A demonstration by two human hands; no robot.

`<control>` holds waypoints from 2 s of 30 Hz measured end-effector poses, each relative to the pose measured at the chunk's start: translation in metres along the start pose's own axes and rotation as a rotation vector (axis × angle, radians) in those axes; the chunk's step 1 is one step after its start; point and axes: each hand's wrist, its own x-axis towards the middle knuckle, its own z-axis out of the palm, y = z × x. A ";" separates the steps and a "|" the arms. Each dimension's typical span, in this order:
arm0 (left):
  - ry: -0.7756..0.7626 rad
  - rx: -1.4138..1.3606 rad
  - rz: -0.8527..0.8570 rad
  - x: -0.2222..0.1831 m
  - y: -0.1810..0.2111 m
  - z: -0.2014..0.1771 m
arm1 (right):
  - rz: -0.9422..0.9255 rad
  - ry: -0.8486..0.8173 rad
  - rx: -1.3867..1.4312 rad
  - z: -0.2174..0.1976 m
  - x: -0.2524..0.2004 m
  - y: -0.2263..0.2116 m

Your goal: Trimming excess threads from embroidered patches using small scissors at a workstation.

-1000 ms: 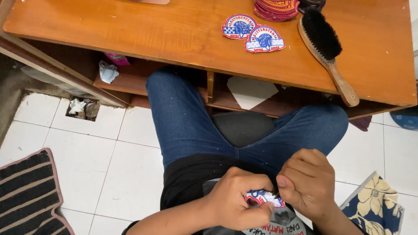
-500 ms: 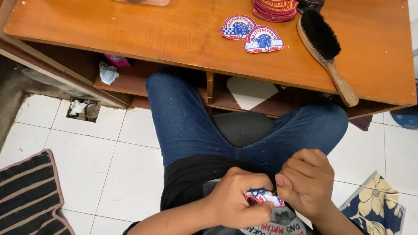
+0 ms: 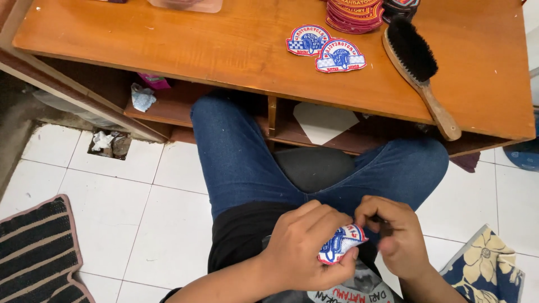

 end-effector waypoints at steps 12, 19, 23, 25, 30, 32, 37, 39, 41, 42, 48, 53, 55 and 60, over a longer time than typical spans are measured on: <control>-0.053 -0.355 -0.707 -0.006 -0.013 0.005 | 0.148 0.067 0.014 0.005 -0.001 0.031; 0.143 -0.700 -0.703 -0.007 -0.020 0.006 | 0.050 0.160 -0.045 0.005 -0.001 0.051; 0.101 -0.975 -0.926 -0.014 -0.034 0.012 | 0.091 0.198 0.093 -0.003 0.000 0.052; 0.084 -1.021 -0.978 -0.015 -0.037 0.014 | 0.128 0.208 0.104 -0.005 0.002 0.054; -0.031 -0.976 -0.950 -0.011 -0.048 0.020 | 0.255 0.209 0.012 -0.002 0.017 0.055; -0.035 -0.974 -0.954 -0.005 -0.049 0.020 | 0.295 0.242 0.061 0.000 0.018 0.054; 0.002 -1.001 -0.964 -0.008 -0.059 0.026 | 0.456 0.289 0.104 0.002 0.018 0.060; 0.006 -0.860 -1.007 -0.008 -0.058 0.028 | 0.303 0.272 0.119 0.003 0.015 0.053; 0.042 -0.876 -0.956 -0.006 -0.051 0.029 | 0.290 0.258 0.084 0.003 0.012 0.050; 0.076 -0.884 -0.892 -0.003 -0.049 0.027 | 0.260 0.249 0.051 0.004 0.013 0.047; 0.113 -0.837 -0.831 -0.003 -0.037 0.029 | 0.151 0.238 0.013 0.005 0.006 0.050; 0.125 -0.801 -0.807 -0.013 -0.030 0.023 | 0.129 0.288 0.039 0.010 -0.009 0.059; 0.149 -0.780 -0.803 -0.015 -0.025 0.019 | 0.142 0.315 0.092 0.012 -0.011 0.064; 0.163 -0.151 -0.260 -0.015 -0.009 0.006 | 0.079 0.287 0.046 0.013 -0.008 0.056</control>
